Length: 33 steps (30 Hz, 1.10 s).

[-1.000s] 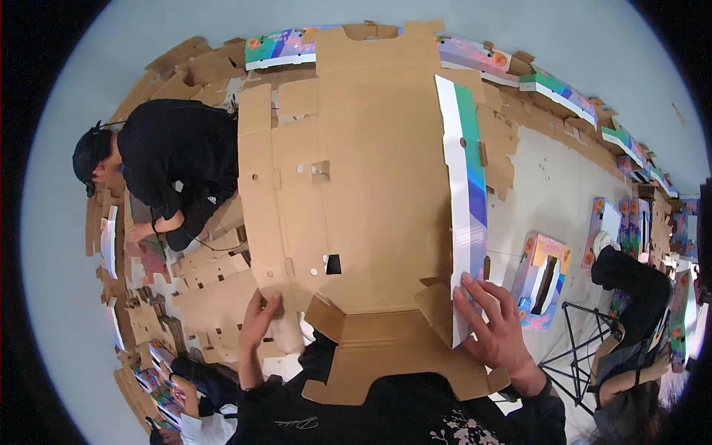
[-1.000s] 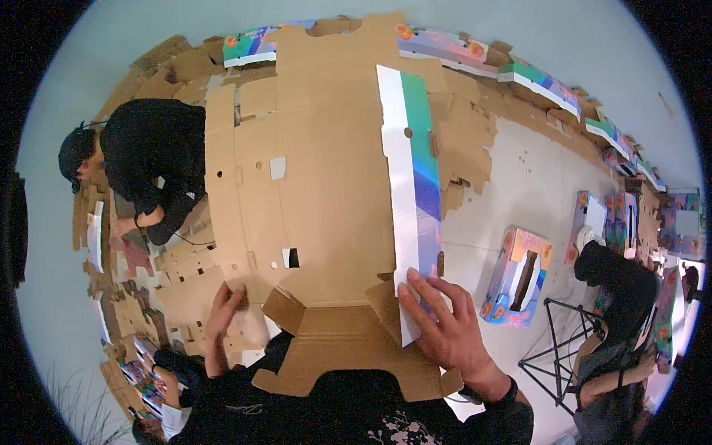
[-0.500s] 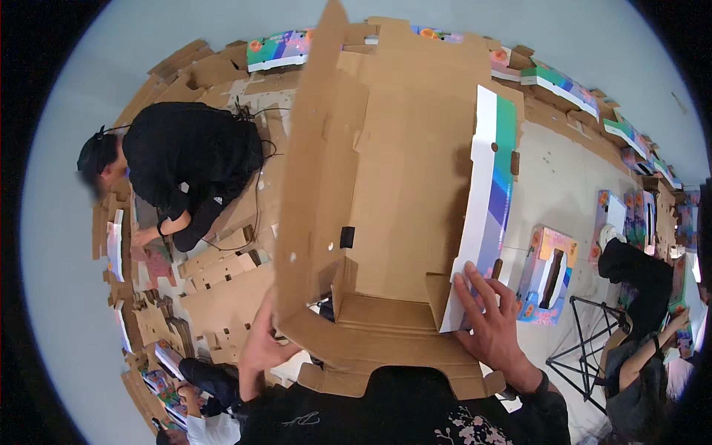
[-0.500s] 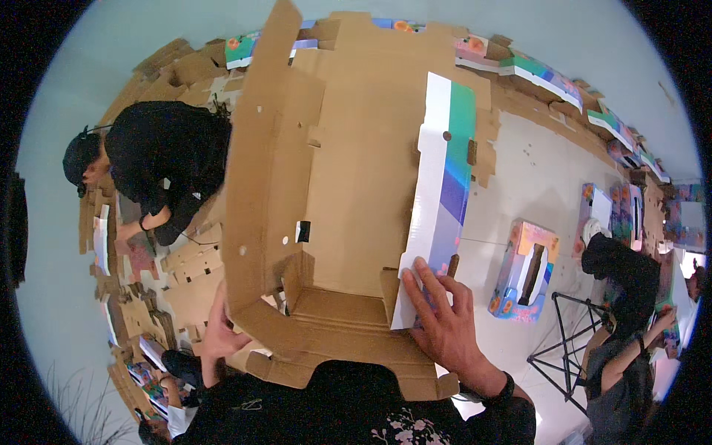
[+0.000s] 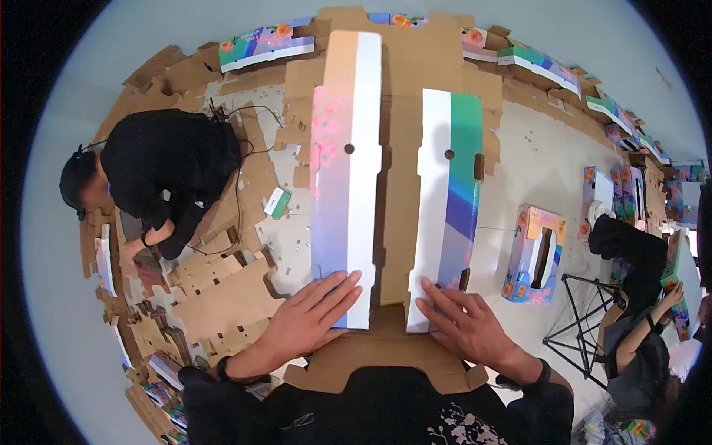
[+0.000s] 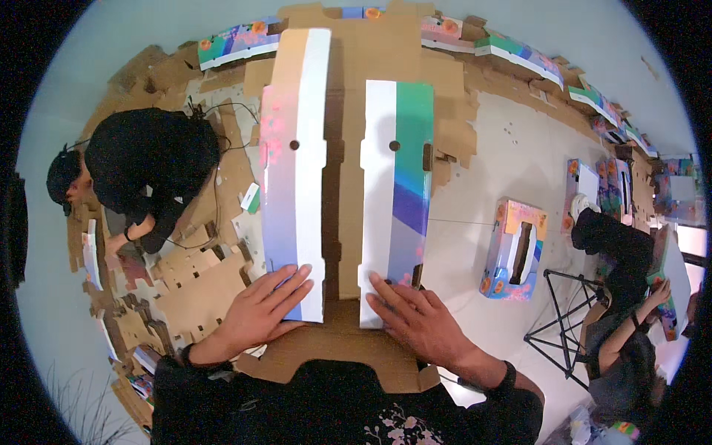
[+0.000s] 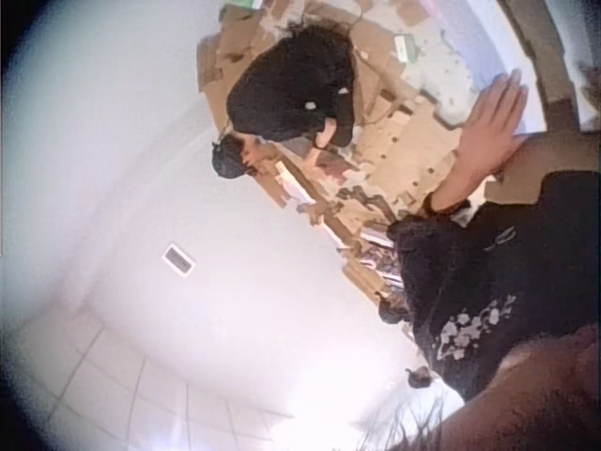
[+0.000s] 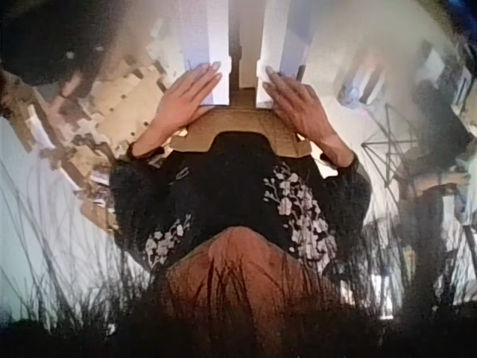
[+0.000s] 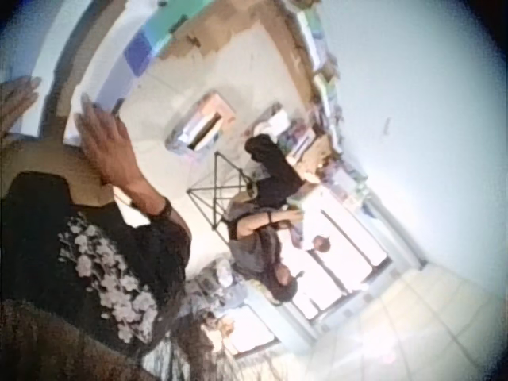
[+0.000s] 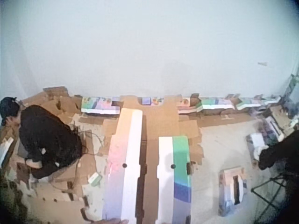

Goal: Fold and assemble fruit-branded cardboard boxes.

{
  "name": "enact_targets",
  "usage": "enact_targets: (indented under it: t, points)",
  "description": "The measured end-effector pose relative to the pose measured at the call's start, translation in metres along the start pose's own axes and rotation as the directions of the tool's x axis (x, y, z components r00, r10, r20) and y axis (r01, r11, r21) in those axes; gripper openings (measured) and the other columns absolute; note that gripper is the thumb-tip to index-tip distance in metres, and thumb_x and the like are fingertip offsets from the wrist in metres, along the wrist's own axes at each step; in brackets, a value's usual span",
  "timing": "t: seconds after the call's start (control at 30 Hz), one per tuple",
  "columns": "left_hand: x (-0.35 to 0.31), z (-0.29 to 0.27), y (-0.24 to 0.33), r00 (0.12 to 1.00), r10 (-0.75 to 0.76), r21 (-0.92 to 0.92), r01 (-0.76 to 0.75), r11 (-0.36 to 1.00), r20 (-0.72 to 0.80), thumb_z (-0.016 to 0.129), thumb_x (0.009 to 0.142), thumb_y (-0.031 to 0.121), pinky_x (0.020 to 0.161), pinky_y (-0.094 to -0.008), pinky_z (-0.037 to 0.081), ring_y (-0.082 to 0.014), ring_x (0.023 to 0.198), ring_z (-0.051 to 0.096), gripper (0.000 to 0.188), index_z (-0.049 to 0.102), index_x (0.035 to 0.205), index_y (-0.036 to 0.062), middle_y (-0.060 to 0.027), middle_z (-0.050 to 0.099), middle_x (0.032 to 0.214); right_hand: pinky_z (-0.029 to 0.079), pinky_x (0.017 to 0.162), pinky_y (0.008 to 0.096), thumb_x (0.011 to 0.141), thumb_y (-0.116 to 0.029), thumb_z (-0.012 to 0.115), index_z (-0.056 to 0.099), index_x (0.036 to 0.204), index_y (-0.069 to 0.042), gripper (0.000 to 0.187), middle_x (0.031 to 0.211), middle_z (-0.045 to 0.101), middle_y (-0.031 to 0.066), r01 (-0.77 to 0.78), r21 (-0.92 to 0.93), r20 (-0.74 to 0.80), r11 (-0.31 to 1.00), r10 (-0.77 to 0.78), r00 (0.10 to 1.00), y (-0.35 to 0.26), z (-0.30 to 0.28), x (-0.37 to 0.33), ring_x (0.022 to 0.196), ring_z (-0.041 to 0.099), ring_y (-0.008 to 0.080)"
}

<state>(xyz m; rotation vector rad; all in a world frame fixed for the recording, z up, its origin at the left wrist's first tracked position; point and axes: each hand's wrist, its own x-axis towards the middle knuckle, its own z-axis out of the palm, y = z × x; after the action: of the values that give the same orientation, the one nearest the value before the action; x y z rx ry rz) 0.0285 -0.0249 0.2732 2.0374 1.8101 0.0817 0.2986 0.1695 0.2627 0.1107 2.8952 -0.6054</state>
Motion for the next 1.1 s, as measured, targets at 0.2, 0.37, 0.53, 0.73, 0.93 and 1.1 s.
enact_targets:
  t: [0.2, 0.37, 0.53, 0.73, 0.93, 1.1]
  points:
    - [-0.021, -0.006, -0.013, 0.976, 0.132, -0.011, -0.132, 0.991, 0.173, 0.068, 0.070, 0.014, 0.121, -0.0392, 0.029, -0.0264, 0.150, 0.029, 0.088, 0.035, 0.150, -0.0010, -0.0123, 0.030, 0.161, 0.030, 0.117, 0.0406, 0.088, -0.022, 0.061, 0.032, 0.155, -0.013, 0.074, 0.165, 0.023, 0.0080, 0.018, 0.042, 0.257, 0.999, -0.028, 0.966, 0.001, -0.002, -0.026, 0.149, 0.029, 0.0265]
    - [-0.016, 0.015, -0.024, 0.978, 0.168, -0.119, -0.153, 0.981, 0.125, 0.067, 0.068, 0.012, 0.120, -0.0378, 0.030, -0.0254, 0.149, 0.030, 0.089, 0.035, 0.151, 0.0001, -0.0123, 0.031, 0.161, 0.021, 0.121, 0.0452, 0.085, -0.023, 0.065, 0.046, 0.147, -0.016, 0.065, 0.163, 0.030, 0.0037, 0.014, 0.120, 0.048, 0.993, -0.020, 0.999, 0.005, 0.024, -0.014, 0.146, 0.032, 0.0242]
    - [-0.015, 0.042, -0.039, 0.954, 0.217, -0.290, -0.272, 0.917, -0.208, 0.071, 0.087, 0.014, 0.115, -0.0373, 0.037, -0.0240, 0.144, 0.040, 0.066, 0.042, 0.146, 0.0047, -0.0123, 0.038, 0.158, 0.022, 0.118, 0.0522, 0.079, -0.020, 0.079, 0.075, 0.103, -0.014, 0.025, 0.132, 0.066, 0.0026, 0.022, 0.634, -0.309, 0.773, 0.226, 0.924, 0.010, 0.047, -0.011, 0.128, 0.049, 0.0226]
    - [-0.007, 0.090, 0.000, 0.775, -0.422, -0.860, -0.293, 0.419, -0.470, 0.078, 0.082, 0.016, 0.112, -0.0436, 0.035, -0.0327, 0.133, 0.049, 0.083, 0.028, 0.147, 0.0018, -0.0232, 0.051, 0.137, 0.029, 0.115, 0.0504, 0.087, -0.022, 0.068, 0.061, 0.121, -0.004, 0.039, 0.095, 0.072, 0.0078, 0.108, 0.943, -0.306, 0.315, 0.690, 0.656, -0.009, 0.069, -0.001, 0.117, 0.057, 0.0271]
    - [0.010, 0.099, 0.011, 0.539, -0.662, -0.843, -0.203, 0.498, -0.521, 0.071, 0.082, 0.023, 0.115, -0.0494, 0.027, -0.0340, 0.133, 0.043, 0.084, 0.023, 0.146, -0.0003, -0.0250, 0.049, 0.138, 0.051, 0.092, 0.0451, 0.102, -0.035, 0.048, 0.053, 0.132, -0.005, 0.043, 0.111, 0.060, 0.0098, 0.540, 0.823, -0.029, -0.177, 0.936, 0.351, 0.015, 0.075, 0.008, 0.109, 0.060, 0.0240]
    - [0.019, 0.091, 0.008, 0.584, -0.628, -0.842, -0.205, 0.499, -0.515, 0.066, 0.085, 0.018, 0.113, -0.0484, 0.030, -0.0340, 0.136, 0.036, 0.098, 0.002, 0.156, -0.0006, -0.0288, 0.027, 0.154, 0.051, 0.085, 0.0267, 0.103, -0.028, 0.056, 0.048, 0.144, -0.004, 0.048, 0.130, 0.057, 0.0058, 0.132, 0.988, -0.128, 0.075, 0.878, 0.462, 0.023, 0.073, 0.026, 0.104, 0.059, 0.0128]
